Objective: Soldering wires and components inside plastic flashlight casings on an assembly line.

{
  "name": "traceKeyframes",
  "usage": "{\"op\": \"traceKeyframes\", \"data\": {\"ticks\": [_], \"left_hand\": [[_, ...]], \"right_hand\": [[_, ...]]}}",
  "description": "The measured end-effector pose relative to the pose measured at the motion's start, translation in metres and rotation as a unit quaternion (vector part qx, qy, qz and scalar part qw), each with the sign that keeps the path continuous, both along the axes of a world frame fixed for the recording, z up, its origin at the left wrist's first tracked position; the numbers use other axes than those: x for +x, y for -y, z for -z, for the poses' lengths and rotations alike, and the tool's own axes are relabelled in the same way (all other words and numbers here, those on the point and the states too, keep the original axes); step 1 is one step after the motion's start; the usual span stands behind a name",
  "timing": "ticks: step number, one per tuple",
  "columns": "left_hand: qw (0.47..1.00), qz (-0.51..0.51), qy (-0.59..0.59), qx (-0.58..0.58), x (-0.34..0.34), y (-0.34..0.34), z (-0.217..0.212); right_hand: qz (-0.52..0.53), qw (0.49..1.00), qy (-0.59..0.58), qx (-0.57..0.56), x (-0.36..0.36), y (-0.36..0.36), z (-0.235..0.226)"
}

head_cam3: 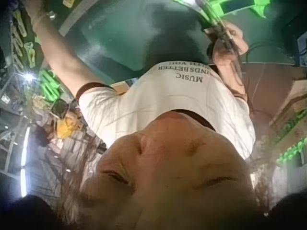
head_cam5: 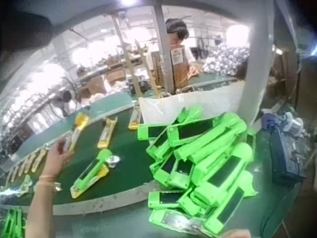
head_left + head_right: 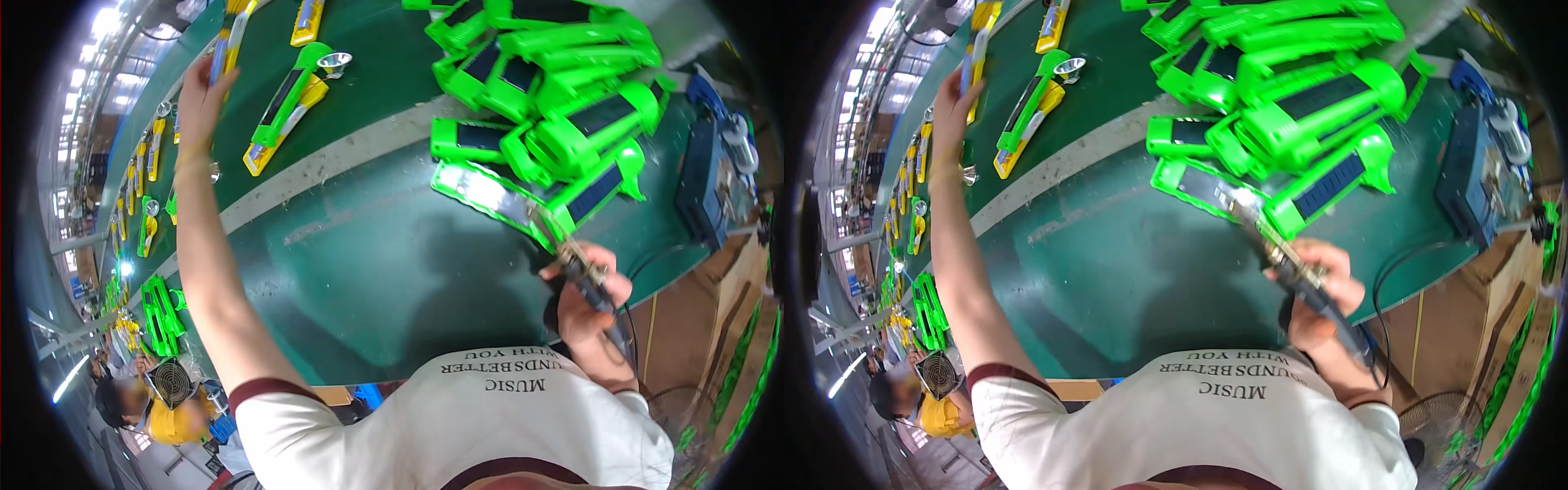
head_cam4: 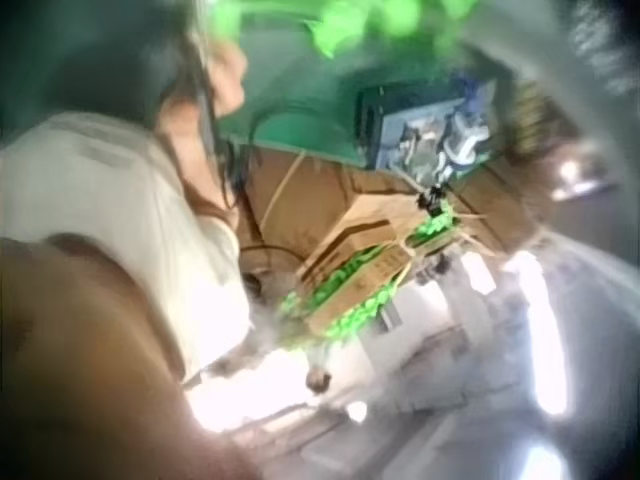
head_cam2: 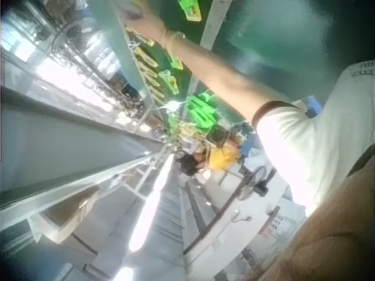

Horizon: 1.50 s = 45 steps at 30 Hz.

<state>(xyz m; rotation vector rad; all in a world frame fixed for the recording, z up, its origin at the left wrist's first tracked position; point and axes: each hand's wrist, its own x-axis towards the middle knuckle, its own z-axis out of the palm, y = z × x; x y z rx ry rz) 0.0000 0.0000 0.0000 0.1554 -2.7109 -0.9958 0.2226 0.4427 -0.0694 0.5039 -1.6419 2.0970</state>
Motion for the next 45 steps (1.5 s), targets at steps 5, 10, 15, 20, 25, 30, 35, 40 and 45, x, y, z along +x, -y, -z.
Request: {"op": "traceKeyframes", "data": {"ticks": [5,10,15,20,25,30,35,40,45], "left_hand": [[0.967,0.233,0.096,0.025,0.172,-0.101,-0.005],[0.874,0.468,-0.015,-0.129,0.192,-0.207,0.013],[0.904,0.409,0.009,-0.123,0.214,-0.211,0.02],[0.96,0.271,0.006,-0.064,0.286,-0.187,0.029],[0.936,0.279,-0.01,-0.214,0.295,-0.176,0.022],[0.928,0.298,-0.015,-0.225,0.29,-0.192,0.031],[0.946,0.29,-0.013,-0.144,0.282,-0.192,0.027],[0.947,0.289,-0.006,-0.141,0.284,-0.184,0.029],[0.949,0.288,-0.012,-0.13,0.287,-0.175,0.033]], "right_hand": [[0.057,0.989,-0.014,-0.137,0.007,-0.036,0.012],[0.016,0.988,-0.016,-0.156,0.016,-0.04,0.004],[0.049,0.979,0.033,-0.195,0.02,-0.036,0.002],[-0.05,0.978,0.083,-0.187,0.026,-0.043,0.002],[-0.104,0.972,0.107,-0.179,0.025,-0.045,0.002],[-0.247,0.941,0.137,-0.185,0.027,-0.033,-0.007],[-0.233,0.961,0.094,-0.114,0.011,-0.018,-0.006],[-0.23,0.963,0.095,-0.107,0.001,-0.025,-0.025],[-0.236,0.959,0.157,0.01,0.029,-0.023,-0.005]]}}
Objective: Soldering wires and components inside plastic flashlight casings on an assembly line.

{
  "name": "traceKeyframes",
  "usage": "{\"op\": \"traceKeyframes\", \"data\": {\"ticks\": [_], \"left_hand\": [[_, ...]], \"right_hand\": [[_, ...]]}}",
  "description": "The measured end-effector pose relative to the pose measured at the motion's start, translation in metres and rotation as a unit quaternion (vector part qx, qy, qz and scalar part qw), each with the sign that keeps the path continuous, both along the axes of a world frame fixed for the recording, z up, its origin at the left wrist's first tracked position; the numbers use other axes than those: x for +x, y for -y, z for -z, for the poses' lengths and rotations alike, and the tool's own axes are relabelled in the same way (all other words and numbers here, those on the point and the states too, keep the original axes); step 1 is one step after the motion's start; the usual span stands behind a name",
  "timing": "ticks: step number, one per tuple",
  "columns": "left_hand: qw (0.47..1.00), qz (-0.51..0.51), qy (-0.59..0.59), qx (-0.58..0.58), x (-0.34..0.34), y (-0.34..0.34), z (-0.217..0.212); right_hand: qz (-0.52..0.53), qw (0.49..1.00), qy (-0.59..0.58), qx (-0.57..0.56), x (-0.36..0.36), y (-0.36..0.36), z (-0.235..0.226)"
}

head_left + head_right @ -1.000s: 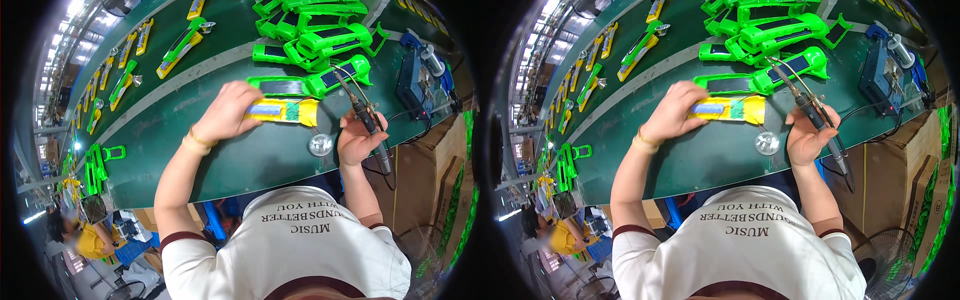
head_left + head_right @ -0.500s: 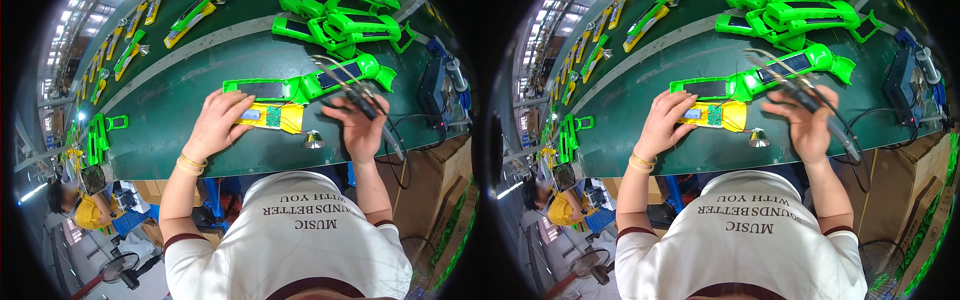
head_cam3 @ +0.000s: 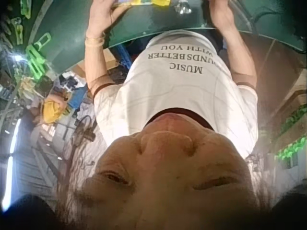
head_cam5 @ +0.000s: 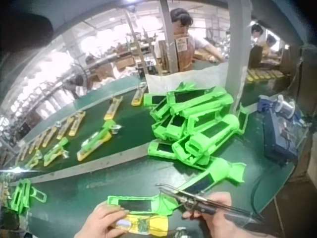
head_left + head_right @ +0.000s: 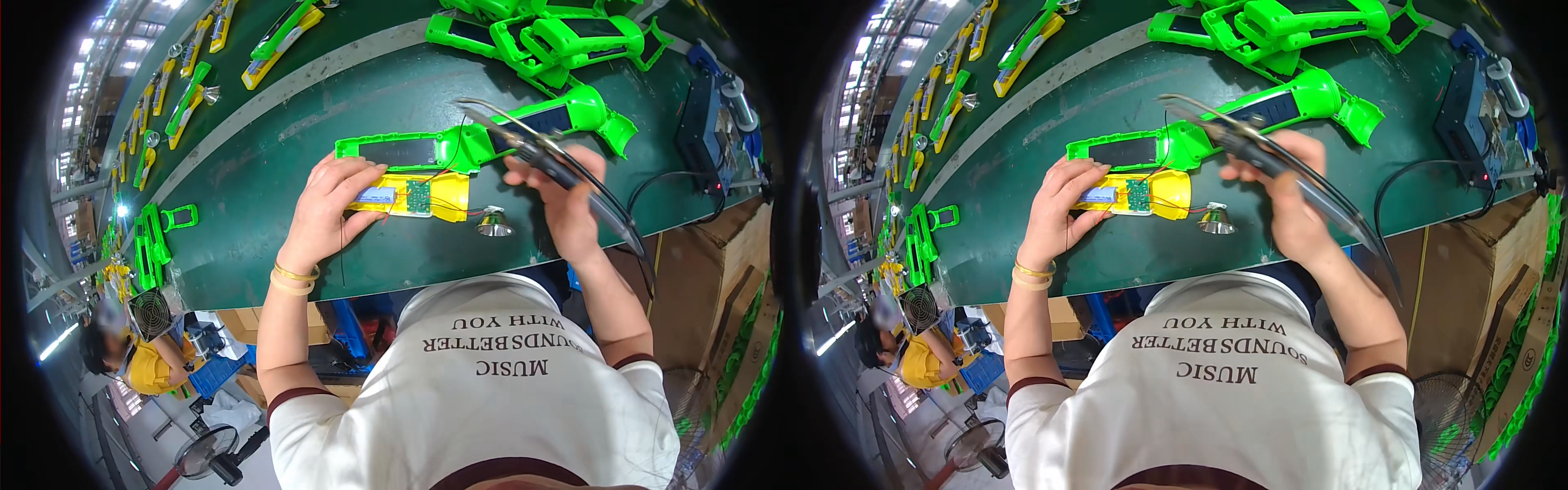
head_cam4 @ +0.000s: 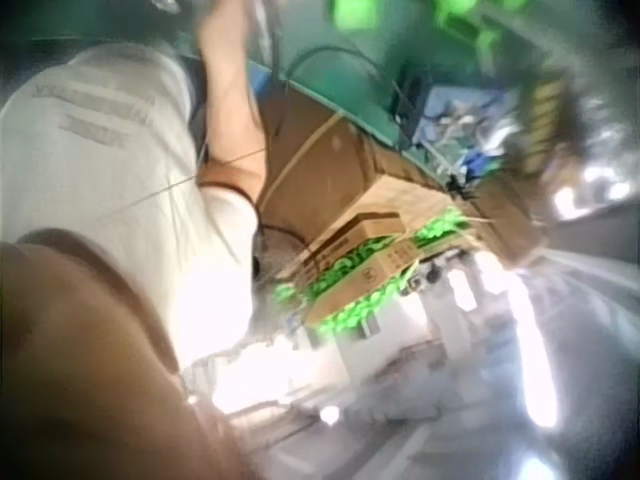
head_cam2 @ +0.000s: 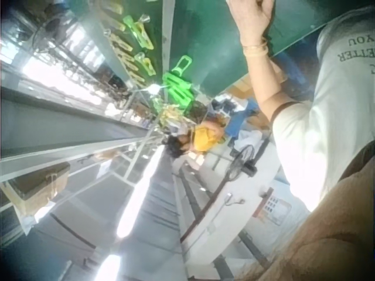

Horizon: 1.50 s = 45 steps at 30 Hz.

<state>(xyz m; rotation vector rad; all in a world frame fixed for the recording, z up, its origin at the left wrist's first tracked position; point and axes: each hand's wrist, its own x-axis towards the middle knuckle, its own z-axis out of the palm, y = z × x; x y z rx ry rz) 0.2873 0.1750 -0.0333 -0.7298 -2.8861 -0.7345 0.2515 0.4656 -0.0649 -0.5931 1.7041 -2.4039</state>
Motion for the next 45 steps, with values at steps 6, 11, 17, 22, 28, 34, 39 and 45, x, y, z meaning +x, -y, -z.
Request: {"op": "traceKeyframes", "data": {"ticks": [6,11,17,22,28,34,39,45], "left_hand": [[1.0,0.001,0.01,0.002,0.0,0.001,-0.002],[0.992,-0.034,-0.098,-0.066,0.013,-0.003,-0.004],[0.981,-0.01,-0.189,0.044,0.016,-0.037,0.007],[0.984,-0.074,-0.023,0.16,0.01,-0.038,0.004],[0.989,-0.1,-0.019,0.107,0.01,-0.042,-0.002],[0.988,-0.1,-0.001,0.12,0.005,-0.042,0.001],[0.988,-0.098,-0.004,0.116,0.006,-0.042,0.001],[0.992,-0.077,-0.017,0.098,0.002,-0.044,-0.003]], "right_hand": [[0.006,0.979,-0.121,-0.161,-0.038,0.027,-0.019],[0.067,0.992,-0.06,-0.092,-0.018,0.003,-0.002],[0.062,0.987,0.014,-0.148,-0.005,-0.016,0.006],[0.017,0.994,0.071,-0.082,0.01,-0.001,-0.003],[0.029,0.998,0.038,0.041,0.016,0.016,0.001],[0.01,0.997,0.005,0.077,0.013,0.014,0.004],[0.019,0.995,0.045,0.084,0.014,0.019,-0.001],[0.011,0.994,0.054,0.09,0.011,0.019,0.001]]}}
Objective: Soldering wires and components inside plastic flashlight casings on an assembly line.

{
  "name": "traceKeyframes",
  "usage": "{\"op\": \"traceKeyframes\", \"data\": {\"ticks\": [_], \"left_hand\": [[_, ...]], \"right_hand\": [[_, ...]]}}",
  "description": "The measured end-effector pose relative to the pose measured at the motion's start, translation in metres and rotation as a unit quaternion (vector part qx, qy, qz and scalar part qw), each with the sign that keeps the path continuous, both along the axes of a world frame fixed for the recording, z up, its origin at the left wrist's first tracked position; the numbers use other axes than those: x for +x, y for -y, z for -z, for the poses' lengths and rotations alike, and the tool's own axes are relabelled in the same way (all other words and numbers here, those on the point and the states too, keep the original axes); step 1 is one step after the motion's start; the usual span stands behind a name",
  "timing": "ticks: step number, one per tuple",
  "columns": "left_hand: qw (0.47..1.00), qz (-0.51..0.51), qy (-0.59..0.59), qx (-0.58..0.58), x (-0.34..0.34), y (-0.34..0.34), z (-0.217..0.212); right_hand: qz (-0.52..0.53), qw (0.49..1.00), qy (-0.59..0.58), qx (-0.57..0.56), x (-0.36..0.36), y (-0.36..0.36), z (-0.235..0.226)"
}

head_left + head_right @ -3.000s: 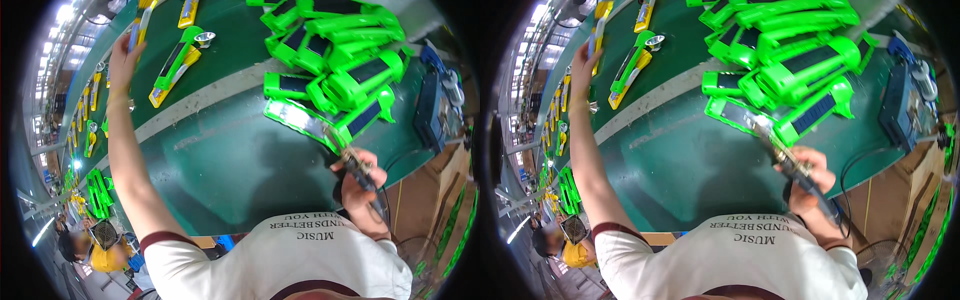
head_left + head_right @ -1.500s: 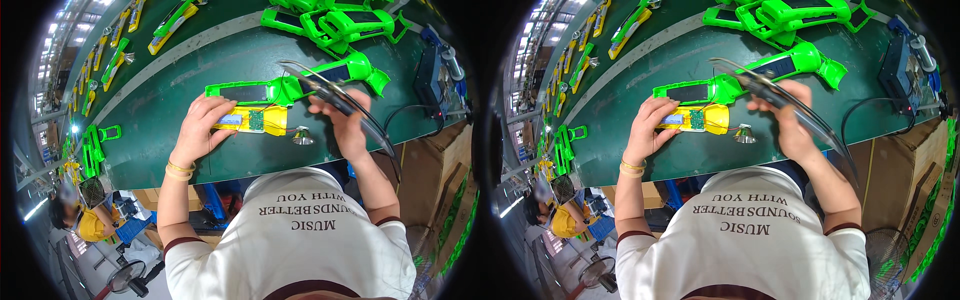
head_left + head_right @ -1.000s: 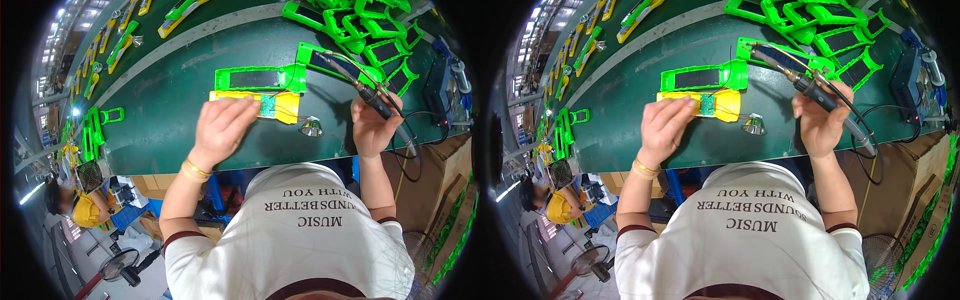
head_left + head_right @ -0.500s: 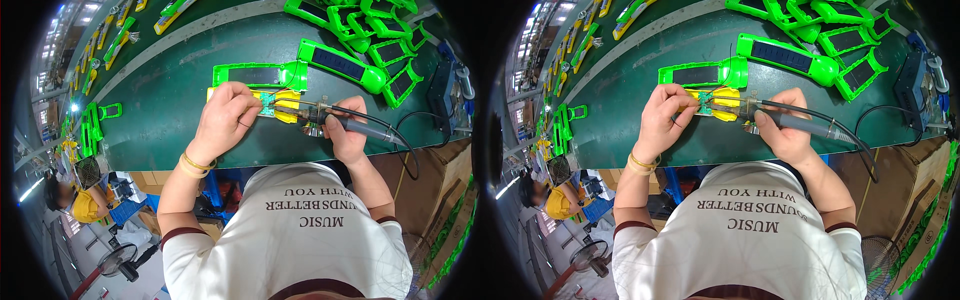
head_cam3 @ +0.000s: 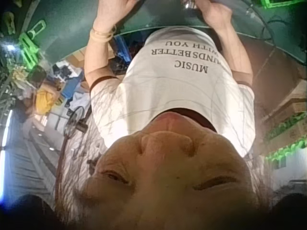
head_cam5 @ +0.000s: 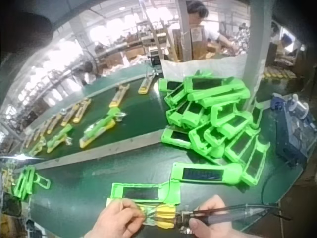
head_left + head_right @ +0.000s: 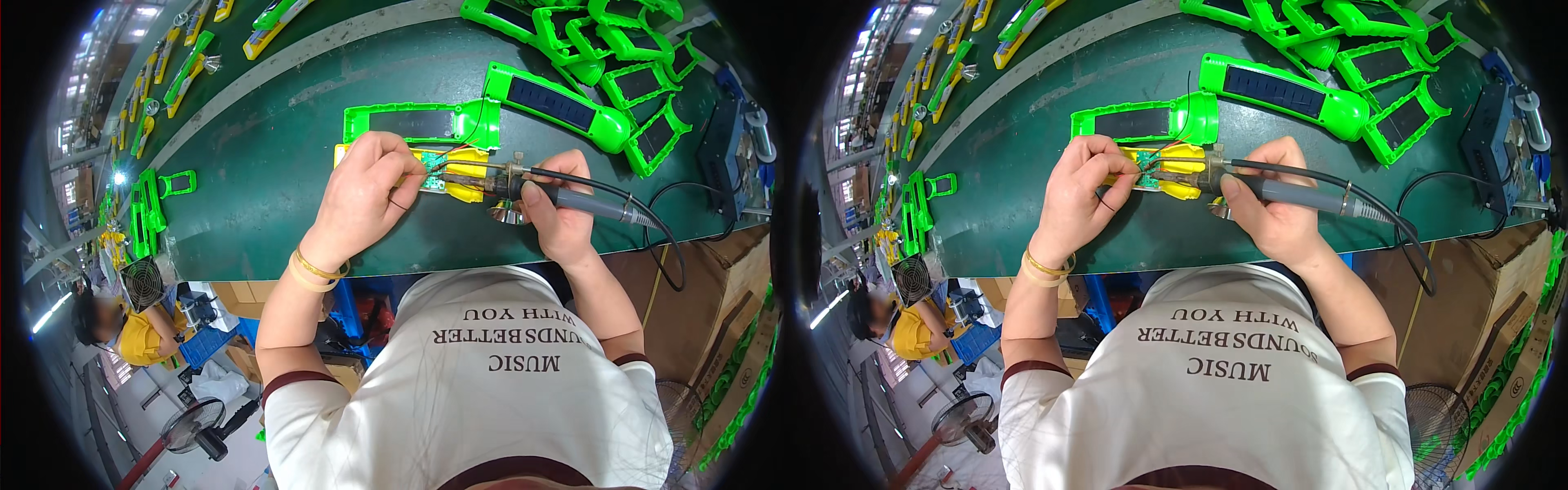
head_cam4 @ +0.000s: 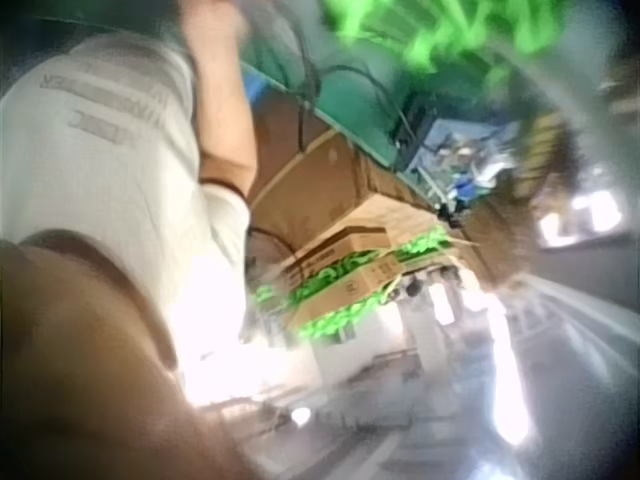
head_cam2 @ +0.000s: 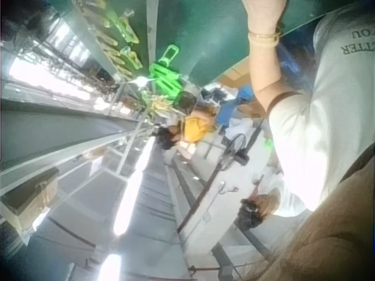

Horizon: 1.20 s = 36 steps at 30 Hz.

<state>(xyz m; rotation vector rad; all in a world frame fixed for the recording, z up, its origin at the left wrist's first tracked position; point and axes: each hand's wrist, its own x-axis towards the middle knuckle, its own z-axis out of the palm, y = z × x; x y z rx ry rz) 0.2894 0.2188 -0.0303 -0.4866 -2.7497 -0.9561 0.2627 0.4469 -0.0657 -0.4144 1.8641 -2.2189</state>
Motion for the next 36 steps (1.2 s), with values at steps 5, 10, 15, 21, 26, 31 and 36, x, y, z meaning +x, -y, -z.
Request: {"op": "traceKeyframes", "data": {"ticks": [5,10,15,21,26,31,36], "left_hand": [[1.0,-0.001,0.019,-0.013,-0.001,-0.001,-0.004],[0.999,-0.006,0.042,-0.026,-0.002,-0.004,-0.011],[0.998,-0.039,0.057,-0.01,0.001,-0.007,-0.009],[0.971,-0.154,0.048,-0.176,0.018,0.013,-0.035],[0.954,-0.119,0.235,0.143,0.027,0.003,-0.039],[0.999,0.025,-0.026,-0.03,0.007,0.013,-0.008],[0.984,0.085,-0.127,-0.089,0.004,0.007,-0.005]], "right_hand": [[0.001,0.998,0.001,-0.059,0.0,-0.004,0.003],[0.008,0.995,0.01,-0.1,0.001,-0.006,0.001],[0.01,0.996,-0.002,-0.093,0.001,-0.009,0.003],[0.019,0.994,0.02,-0.107,0.001,-0.01,0.002],[0.029,0.995,0.022,-0.095,0.001,-0.01,-0.001],[0.021,0.997,0.023,-0.076,0.002,-0.012,0.001],[0.032,0.997,0.009,-0.076,0.002,-0.014,0.004]]}}
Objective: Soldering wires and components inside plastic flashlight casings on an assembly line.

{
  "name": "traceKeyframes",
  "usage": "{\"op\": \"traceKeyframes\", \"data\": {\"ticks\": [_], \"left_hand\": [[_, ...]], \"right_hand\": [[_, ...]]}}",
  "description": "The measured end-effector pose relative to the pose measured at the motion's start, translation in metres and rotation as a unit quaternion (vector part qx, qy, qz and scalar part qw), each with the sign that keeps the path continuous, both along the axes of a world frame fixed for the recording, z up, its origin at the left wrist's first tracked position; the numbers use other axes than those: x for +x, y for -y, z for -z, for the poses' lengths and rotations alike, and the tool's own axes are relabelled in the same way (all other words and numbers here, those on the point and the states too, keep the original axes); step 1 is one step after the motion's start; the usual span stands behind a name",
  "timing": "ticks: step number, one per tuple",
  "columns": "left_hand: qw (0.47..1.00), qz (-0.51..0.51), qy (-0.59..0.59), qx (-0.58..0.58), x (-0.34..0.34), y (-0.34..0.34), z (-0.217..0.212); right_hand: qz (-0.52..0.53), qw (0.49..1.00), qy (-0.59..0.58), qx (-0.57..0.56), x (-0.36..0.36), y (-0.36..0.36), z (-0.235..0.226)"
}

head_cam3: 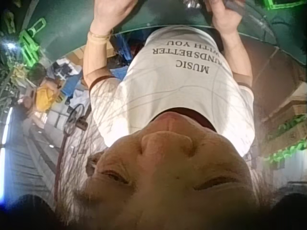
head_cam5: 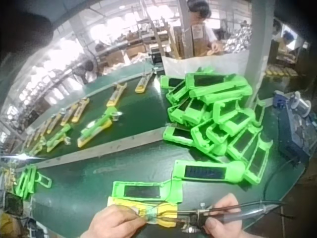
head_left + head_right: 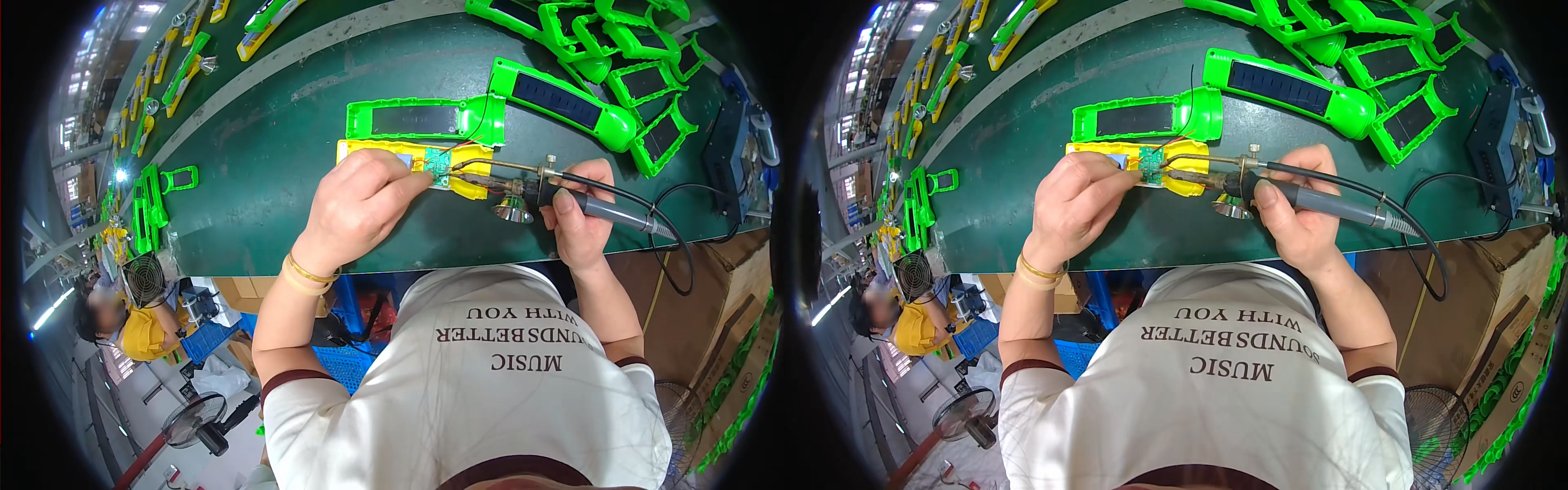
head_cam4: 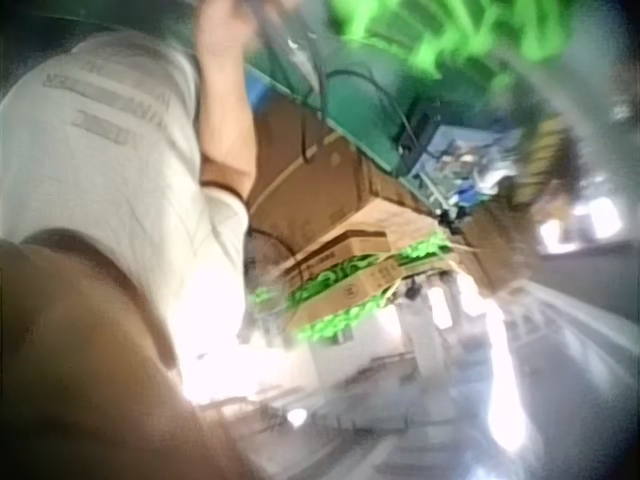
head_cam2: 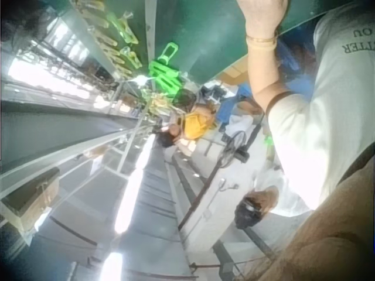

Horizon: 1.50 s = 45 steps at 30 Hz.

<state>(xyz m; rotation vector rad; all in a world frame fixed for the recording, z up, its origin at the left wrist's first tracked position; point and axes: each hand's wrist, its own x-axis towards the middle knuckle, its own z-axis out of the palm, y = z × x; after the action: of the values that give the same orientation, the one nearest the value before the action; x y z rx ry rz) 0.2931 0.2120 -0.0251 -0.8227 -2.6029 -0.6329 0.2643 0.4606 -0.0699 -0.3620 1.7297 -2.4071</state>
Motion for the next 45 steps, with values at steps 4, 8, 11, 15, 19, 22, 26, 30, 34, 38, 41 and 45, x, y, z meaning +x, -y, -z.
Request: {"op": "traceKeyframes", "data": {"ticks": [4,8,11,15,19,22,26,30,34,38,41,45], "left_hand": [[0.999,0.006,0.022,-0.034,0.001,-0.002,-0.004],[0.997,-0.003,0.015,-0.071,0.001,-0.004,-0.006],[0.996,-0.006,0.016,-0.083,0.001,-0.005,-0.007],[0.997,-0.006,0.023,-0.08,0.0,-0.006,-0.007],[0.997,-0.001,0.023,-0.076,0.0,-0.005,-0.005],[0.997,-0.001,0.022,-0.073,-0.001,-0.006,-0.005],[0.996,-0.002,0.03,-0.08,-0.001,-0.009,-0.007],[0.996,0.006,0.05,-0.079,-0.002,-0.01,-0.007],[0.991,-0.057,0.115,0.031,-0.015,-0.017,-0.014],[0.987,-0.132,0.088,0.018,-0.05,-0.047,-0.005],[0.943,-0.163,0.219,0.191,-0.057,-0.054,-0.001],[0.865,-0.245,0.327,0.293,-0.043,-0.049,0.002]], "right_hand": [[-0.001,1.0,-0.021,0.02,0.0,0.0,0.002],[-0.035,0.998,-0.03,0.041,0.0,0.0,0.0],[-0.062,0.996,-0.03,0.05,-0.001,0.0,0.0],[-0.052,0.999,0.0,0.011,-0.001,0.006,-0.01],[-0.064,0.997,-0.012,0.038,-0.003,0.007,-0.006],[-0.046,0.999,-0.01,0.026,-0.003,0.001,0.0],[0.005,0.999,0.015,-0.042,-0.005,-0.008,-0.003],[0.072,0.992,0.029,-0.1,-0.008,-0.012,-0.003],[0.111,0.983,-0.007,-0.146,-0.016,-0.018,0.0],[0.157,0.978,-0.012,-0.141,-0.02,-0.014,-0.016],[0.149,0.975,-0.021,-0.166,-0.023,-0.025,-0.013],[0.158,0.974,-0.026,-0.161,-0.026,-0.034,-0.009]]}}
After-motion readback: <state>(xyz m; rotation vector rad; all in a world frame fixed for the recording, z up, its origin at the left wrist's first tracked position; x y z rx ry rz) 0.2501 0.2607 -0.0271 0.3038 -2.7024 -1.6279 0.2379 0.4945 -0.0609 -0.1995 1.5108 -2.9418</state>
